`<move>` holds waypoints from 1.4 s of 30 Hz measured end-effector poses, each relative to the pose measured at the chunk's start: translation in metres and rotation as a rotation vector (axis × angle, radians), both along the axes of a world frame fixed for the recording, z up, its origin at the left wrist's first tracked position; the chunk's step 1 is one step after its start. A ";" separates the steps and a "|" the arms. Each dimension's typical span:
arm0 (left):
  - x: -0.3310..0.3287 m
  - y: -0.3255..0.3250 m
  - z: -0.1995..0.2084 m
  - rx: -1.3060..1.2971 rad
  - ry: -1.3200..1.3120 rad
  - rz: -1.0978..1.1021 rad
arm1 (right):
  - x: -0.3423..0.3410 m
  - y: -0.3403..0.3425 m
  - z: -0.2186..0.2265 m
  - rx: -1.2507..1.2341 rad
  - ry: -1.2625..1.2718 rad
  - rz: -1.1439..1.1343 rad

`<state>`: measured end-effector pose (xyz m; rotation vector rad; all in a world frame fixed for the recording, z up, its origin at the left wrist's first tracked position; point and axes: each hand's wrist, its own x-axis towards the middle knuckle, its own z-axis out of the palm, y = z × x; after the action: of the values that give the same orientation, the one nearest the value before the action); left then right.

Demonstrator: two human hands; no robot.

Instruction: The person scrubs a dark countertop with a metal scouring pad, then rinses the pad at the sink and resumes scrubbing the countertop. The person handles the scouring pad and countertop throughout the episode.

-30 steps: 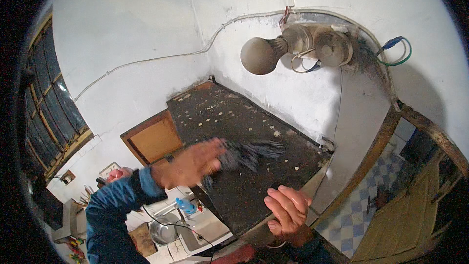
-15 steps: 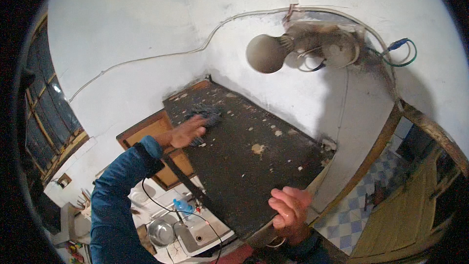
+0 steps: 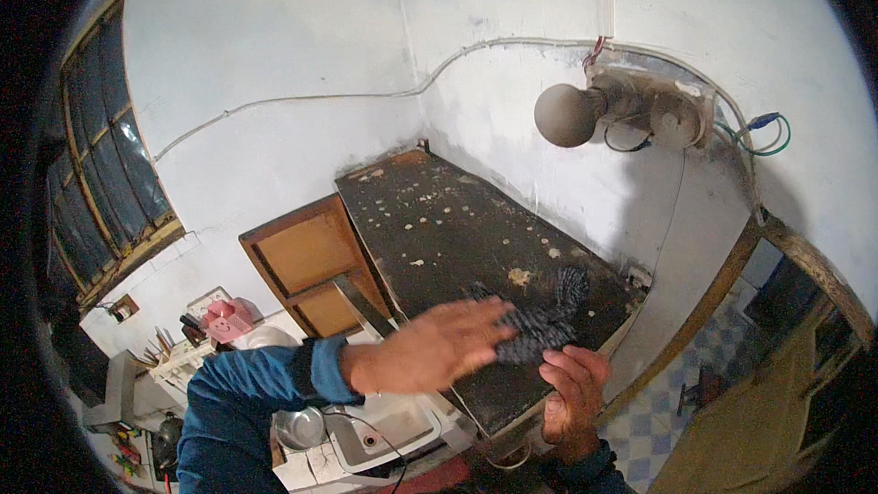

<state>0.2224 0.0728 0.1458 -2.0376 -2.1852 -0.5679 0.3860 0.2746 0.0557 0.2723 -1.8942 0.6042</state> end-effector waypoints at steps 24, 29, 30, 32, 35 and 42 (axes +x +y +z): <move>-0.040 -0.039 0.018 -0.119 0.021 0.128 | -0.008 0.003 -0.003 -0.002 0.048 -0.001; -0.011 -0.029 0.060 -0.097 -0.555 0.248 | 0.001 0.009 0.005 0.086 -0.008 0.004; -0.015 -0.027 0.071 -0.020 -0.785 0.300 | 0.002 0.009 0.006 0.076 -0.037 0.000; -0.021 -0.025 0.085 0.121 -1.145 0.364 | 0.002 0.009 0.007 0.081 -0.012 -0.001; -0.035 -0.020 0.088 0.219 -1.522 0.377 | 0.001 0.007 0.007 0.081 -0.012 -0.015; -0.081 -0.026 0.093 -0.004 -0.703 0.528 | -0.003 0.008 0.006 0.085 0.041 -0.008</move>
<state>0.1418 0.0463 0.2387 -1.2512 -2.9224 -1.3331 0.3830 0.2826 0.0612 0.3291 -1.8831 0.5097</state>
